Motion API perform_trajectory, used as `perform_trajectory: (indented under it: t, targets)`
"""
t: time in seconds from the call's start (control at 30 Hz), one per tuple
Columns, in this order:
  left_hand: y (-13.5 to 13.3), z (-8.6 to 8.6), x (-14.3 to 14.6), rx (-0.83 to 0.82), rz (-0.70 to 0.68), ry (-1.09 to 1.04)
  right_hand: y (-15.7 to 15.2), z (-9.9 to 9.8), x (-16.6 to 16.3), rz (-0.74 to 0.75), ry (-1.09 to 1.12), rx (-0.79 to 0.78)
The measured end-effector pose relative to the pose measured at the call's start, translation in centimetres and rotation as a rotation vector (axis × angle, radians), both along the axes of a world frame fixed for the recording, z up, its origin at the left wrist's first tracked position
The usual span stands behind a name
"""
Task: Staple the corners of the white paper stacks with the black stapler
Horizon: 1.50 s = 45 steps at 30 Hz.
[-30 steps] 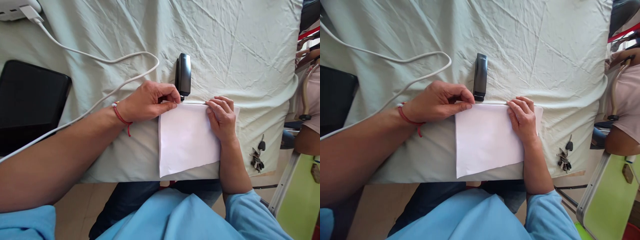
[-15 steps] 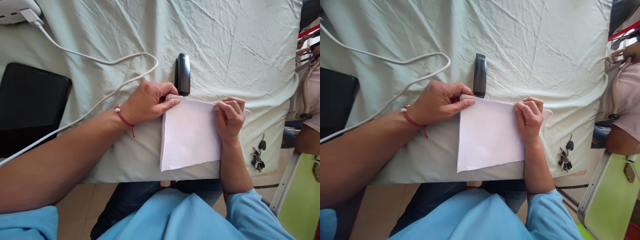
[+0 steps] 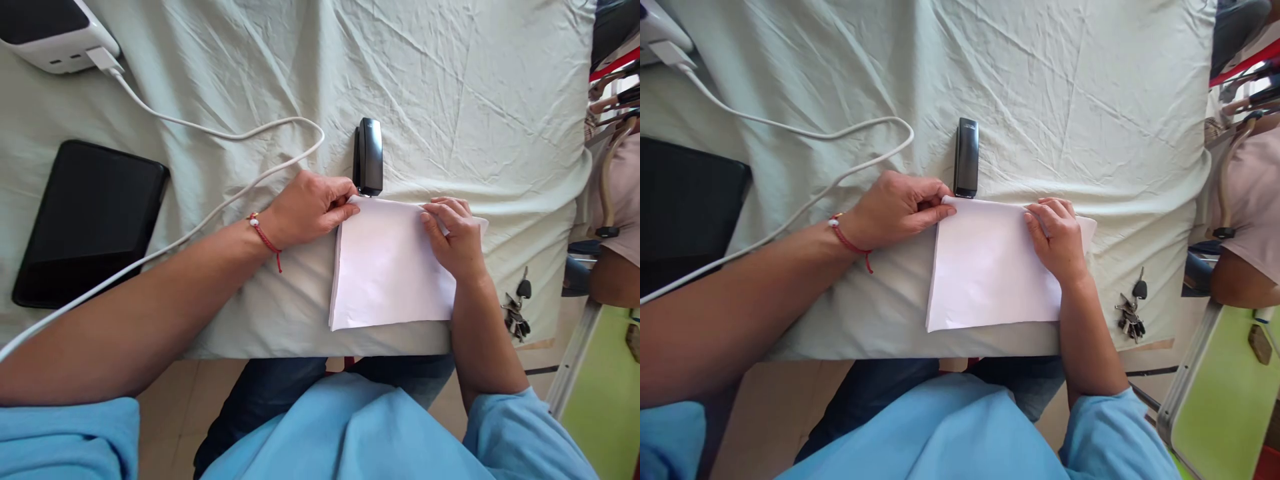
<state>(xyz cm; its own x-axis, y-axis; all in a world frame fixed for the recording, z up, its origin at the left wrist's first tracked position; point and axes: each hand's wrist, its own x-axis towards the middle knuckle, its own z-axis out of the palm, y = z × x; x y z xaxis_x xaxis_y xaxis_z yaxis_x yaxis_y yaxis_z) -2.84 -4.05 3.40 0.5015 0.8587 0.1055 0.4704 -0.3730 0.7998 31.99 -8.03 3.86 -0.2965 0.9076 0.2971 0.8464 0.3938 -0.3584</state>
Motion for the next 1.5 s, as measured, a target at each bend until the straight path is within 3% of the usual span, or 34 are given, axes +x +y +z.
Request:
perform_trajectory:
  t: [0.17,0.4,0.7,1.13,1.33,1.5]
  targets:
    - [0.0,-0.2,0.1,-0.004,0.003,-0.023,1.0,1.3,-2.0,0.042,0.006,-0.162]
    - [0.1,-0.3,0.4,-0.019,-0.003,-0.018,1.6,1.6,-4.7,0.1,0.032,-0.26]
    - [0.0,-0.3,0.4,-0.024,0.003,-0.101,1.2,-0.2,-5.7,0.038,0.002,-0.187]
    - [-0.5,-1.4,0.8,0.049,0.162,-0.083,4.0,0.6,-5.4,0.008,-0.072,-0.213]
    - [-0.6,-1.9,0.8,0.193,0.08,-0.014,3.7,-0.1,-4.9,-0.026,-0.049,-0.145]
    - [-0.6,-1.8,0.7,0.204,0.077,0.024,3.1,-1.1,-4.8,-0.048,-0.025,-0.089]
